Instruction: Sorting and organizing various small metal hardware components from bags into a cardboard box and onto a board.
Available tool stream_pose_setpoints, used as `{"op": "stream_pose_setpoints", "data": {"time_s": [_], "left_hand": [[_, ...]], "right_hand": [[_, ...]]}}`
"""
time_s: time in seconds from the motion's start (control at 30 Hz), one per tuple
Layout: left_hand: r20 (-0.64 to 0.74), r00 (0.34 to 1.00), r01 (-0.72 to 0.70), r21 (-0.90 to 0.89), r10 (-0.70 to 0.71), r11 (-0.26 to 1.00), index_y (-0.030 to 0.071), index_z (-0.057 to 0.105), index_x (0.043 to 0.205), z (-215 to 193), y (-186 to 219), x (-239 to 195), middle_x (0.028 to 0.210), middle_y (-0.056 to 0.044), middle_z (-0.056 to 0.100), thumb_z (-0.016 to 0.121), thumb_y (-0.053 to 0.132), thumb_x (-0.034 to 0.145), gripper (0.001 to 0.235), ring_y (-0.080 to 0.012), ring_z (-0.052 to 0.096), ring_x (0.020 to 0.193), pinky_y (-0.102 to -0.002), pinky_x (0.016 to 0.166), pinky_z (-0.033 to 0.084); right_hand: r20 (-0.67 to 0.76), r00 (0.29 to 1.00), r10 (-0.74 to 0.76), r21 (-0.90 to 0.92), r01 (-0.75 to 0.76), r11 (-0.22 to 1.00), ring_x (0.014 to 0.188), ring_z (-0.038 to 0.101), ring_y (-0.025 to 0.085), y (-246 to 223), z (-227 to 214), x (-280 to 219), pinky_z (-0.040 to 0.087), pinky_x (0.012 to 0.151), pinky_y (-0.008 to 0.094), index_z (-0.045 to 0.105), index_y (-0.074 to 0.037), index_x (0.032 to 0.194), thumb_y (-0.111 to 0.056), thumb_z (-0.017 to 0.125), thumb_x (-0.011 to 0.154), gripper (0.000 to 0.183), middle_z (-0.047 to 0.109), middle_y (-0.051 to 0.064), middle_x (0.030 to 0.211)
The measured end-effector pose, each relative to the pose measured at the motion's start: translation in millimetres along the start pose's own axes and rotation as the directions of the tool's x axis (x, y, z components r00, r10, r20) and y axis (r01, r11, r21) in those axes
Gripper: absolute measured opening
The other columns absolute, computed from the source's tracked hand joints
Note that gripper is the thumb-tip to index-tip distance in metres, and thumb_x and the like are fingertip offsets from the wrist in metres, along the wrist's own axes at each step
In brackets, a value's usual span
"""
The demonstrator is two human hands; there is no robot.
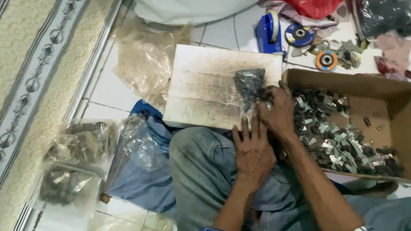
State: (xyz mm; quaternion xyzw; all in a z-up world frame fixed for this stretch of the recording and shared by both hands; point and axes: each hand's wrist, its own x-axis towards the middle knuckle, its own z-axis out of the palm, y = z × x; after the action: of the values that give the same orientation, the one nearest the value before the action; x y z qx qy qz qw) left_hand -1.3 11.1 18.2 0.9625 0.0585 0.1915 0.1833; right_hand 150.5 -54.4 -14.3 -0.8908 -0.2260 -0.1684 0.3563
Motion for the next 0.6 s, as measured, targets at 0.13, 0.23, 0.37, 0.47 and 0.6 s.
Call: {"op": "stream_pose_setpoints", "data": {"time_s": [0.13, 0.23, 0.37, 0.47, 0.6], "left_hand": [[-0.054, 0.998, 0.021, 0.056, -0.018, 0.998, 0.002, 0.055, 0.14, -23.4, -5.2, 18.2, 0.132, -0.02, 0.061, 0.06, 0.018, 0.09, 0.053, -0.0351, 0.049, 0.13, -0.051, 0.104, 0.038], [-0.126, 0.992, -0.02, 0.104, 0.033, 0.994, 0.003, 0.062, 0.124, -12.2, -12.7, 28.2, 0.114, -0.018, 0.061, 0.069, 0.018, 0.079, 0.048, -0.0347, 0.057, 0.111, -0.046, 0.085, 0.045], [-0.288, 0.94, -0.128, 0.199, 0.183, 0.972, 0.006, 0.068, 0.097, -6.0, -23.8, 38.0, 0.086, -0.013, 0.06, 0.073, 0.014, 0.082, 0.017, -0.0309, 0.061, 0.085, -0.046, 0.081, 0.047], [-0.334, 0.928, -0.137, 0.102, 0.163, 0.985, 0.008, 0.066, 0.089, -0.8, -30.9, 42.8, 0.085, -0.012, 0.062, 0.075, 0.015, 0.081, 0.015, -0.0306, 0.064, 0.089, -0.049, 0.089, 0.046], [-0.374, 0.927, -0.076, -0.206, -0.007, 0.975, 0.011, 0.057, 0.091, -36.1, -37.5, 56.7, 0.085, -0.009, 0.063, 0.057, 0.017, 0.092, 0.007, -0.0313, 0.066, 0.107, -0.05, 0.101, 0.043]], "right_hand": [[-0.083, 0.978, -0.193, -0.005, 0.194, 0.981, 0.096, 0.073, 0.034, -10.4, -9.3, 6.1, 0.04, 0.121, 0.043, 0.069, -0.003, 0.095, -0.017, 0.074, 0.098, 0.015, 0.073, 0.019, 0.087], [-0.057, 0.981, -0.188, 0.046, 0.19, 0.981, 0.096, 0.072, 0.04, 4.5, -5.0, 4.6, 0.038, 0.125, 0.046, 0.069, 0.005, 0.096, -0.017, 0.055, 0.109, 0.029, 0.071, 0.025, 0.085], [0.089, 0.995, 0.049, 0.152, -0.062, 0.986, 0.136, 0.051, 0.043, 17.0, -3.9, 1.6, 0.027, 0.125, 0.055, 0.07, -0.002, 0.115, -0.04, 0.034, 0.117, 0.052, 0.068, 0.025, 0.116], [0.136, 0.988, 0.076, 0.228, -0.106, 0.968, 0.144, 0.038, 0.048, 7.4, -14.1, 1.8, 0.025, 0.122, 0.061, 0.062, 0.0, 0.132, -0.044, 0.03, 0.117, 0.057, 0.058, 0.031, 0.136], [0.342, 0.911, 0.229, 0.613, -0.401, 0.68, 0.14, 0.04, 0.05, -77.6, -64.0, 9.3, 0.032, 0.116, 0.065, 0.06, 0.01, 0.129, -0.039, 0.035, 0.111, 0.058, 0.052, 0.037, 0.14]]}}
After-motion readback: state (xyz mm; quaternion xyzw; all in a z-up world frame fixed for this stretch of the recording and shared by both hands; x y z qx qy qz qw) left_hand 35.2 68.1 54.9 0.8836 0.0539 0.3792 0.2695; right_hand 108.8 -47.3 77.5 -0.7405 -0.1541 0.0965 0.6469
